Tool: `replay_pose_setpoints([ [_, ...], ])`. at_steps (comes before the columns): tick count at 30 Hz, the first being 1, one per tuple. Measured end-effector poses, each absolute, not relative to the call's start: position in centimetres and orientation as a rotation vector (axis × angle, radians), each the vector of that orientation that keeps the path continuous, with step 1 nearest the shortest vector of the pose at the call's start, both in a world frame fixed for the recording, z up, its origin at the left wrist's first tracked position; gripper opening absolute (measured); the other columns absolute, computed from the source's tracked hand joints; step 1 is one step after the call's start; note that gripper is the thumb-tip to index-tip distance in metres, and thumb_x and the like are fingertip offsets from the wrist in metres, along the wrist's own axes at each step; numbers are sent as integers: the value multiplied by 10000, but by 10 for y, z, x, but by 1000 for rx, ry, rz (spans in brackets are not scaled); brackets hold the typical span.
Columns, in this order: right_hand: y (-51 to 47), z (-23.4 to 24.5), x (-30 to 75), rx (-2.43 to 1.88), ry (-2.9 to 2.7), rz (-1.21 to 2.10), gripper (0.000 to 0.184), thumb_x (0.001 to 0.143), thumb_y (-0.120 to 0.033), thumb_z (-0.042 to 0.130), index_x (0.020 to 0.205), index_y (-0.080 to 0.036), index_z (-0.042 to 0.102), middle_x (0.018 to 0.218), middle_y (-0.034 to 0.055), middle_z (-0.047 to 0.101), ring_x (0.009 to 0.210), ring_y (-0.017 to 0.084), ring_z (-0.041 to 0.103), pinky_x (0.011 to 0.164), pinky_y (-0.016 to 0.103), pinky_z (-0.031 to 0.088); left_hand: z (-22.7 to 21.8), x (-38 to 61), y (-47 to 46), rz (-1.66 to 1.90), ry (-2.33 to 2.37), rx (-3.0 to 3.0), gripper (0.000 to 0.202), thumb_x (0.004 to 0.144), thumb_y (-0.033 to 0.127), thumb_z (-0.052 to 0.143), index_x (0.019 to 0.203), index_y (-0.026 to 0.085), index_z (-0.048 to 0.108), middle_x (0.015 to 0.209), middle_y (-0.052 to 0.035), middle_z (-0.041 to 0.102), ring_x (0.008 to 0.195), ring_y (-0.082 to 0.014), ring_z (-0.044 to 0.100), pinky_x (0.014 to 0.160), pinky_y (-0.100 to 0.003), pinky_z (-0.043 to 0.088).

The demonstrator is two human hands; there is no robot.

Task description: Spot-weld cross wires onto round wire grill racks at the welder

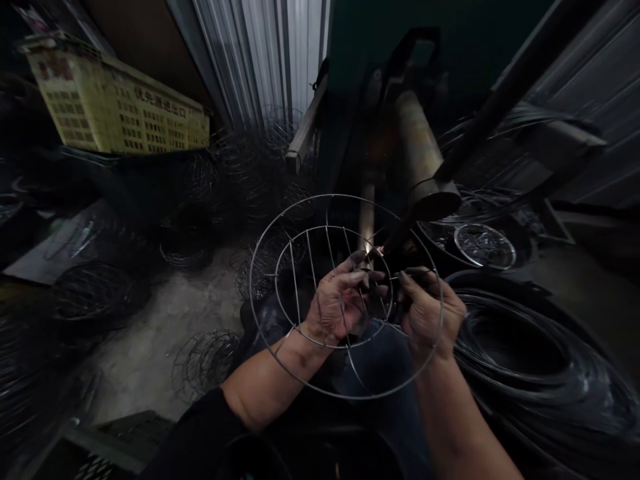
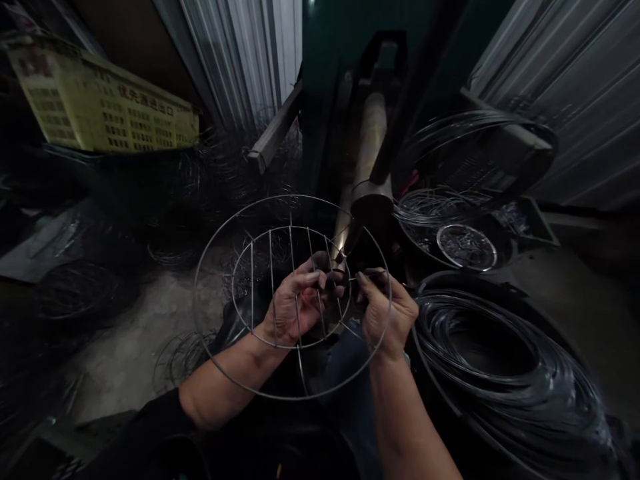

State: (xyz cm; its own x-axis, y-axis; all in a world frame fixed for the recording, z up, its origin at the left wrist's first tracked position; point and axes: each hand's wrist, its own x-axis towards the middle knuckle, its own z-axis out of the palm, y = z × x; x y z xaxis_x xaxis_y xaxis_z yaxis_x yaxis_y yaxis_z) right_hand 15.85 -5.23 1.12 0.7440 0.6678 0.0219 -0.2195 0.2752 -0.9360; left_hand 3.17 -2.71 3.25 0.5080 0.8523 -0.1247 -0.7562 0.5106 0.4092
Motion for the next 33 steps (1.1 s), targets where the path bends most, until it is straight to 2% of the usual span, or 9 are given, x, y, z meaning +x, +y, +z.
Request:
replay_pose_setpoints([
  [6,-19,14,160,-1159,-543,630,284,534,-300,866,743,-165,730,689,-6,640,523,76,491,466,191,398,36,40,-17,1107,366,267,232,813,101,573,1034,150,620,654,4,601,842,-160,670,816,-308,553],
  [11,-4,12,164,-1102,-594,638,266,572,-319,855,744,-166,723,675,-11,631,545,104,528,476,214,417,38,47,-6,1134,417,219,221,813,112,578,1028,158,594,651,18,591,845,-157,674,902,-345,533],
  [18,3,8,164,-1115,-588,661,290,576,-323,861,777,-164,725,710,-4,659,593,118,581,536,222,472,37,50,-7,1145,435,186,232,808,102,567,1031,163,579,662,17,595,836,-155,677,898,-336,529],
  [21,-1,8,165,-1099,-573,684,295,568,-315,859,778,-166,715,696,-10,651,570,110,572,515,215,463,35,51,-8,1152,448,187,228,818,112,567,1037,171,584,654,18,594,856,-163,679,916,-340,516],
  [25,-30,7,173,-1108,-512,716,308,529,-231,852,791,-160,708,706,-1,655,530,92,558,469,193,442,26,45,-2,1104,412,200,249,824,175,589,1072,185,605,755,0,645,861,-167,673,876,-337,518],
  [29,-74,6,175,-1092,-574,863,387,486,-144,840,853,-183,723,819,41,701,662,172,652,547,272,542,11,35,14,976,314,160,292,839,331,594,1092,190,633,912,-37,677,833,-171,667,792,-321,516],
  [31,-87,8,169,-1077,-592,858,343,509,-156,843,832,-188,733,815,45,704,656,176,654,527,275,539,7,31,19,927,290,173,301,839,336,593,1102,197,638,943,-40,681,826,-168,666,781,-313,507],
  [33,-90,11,161,-1079,-555,800,260,551,-188,844,787,-188,736,749,30,690,566,142,614,458,241,493,5,29,22,903,275,191,298,849,308,580,1121,199,634,953,-38,684,811,-160,665,767,-301,499],
])
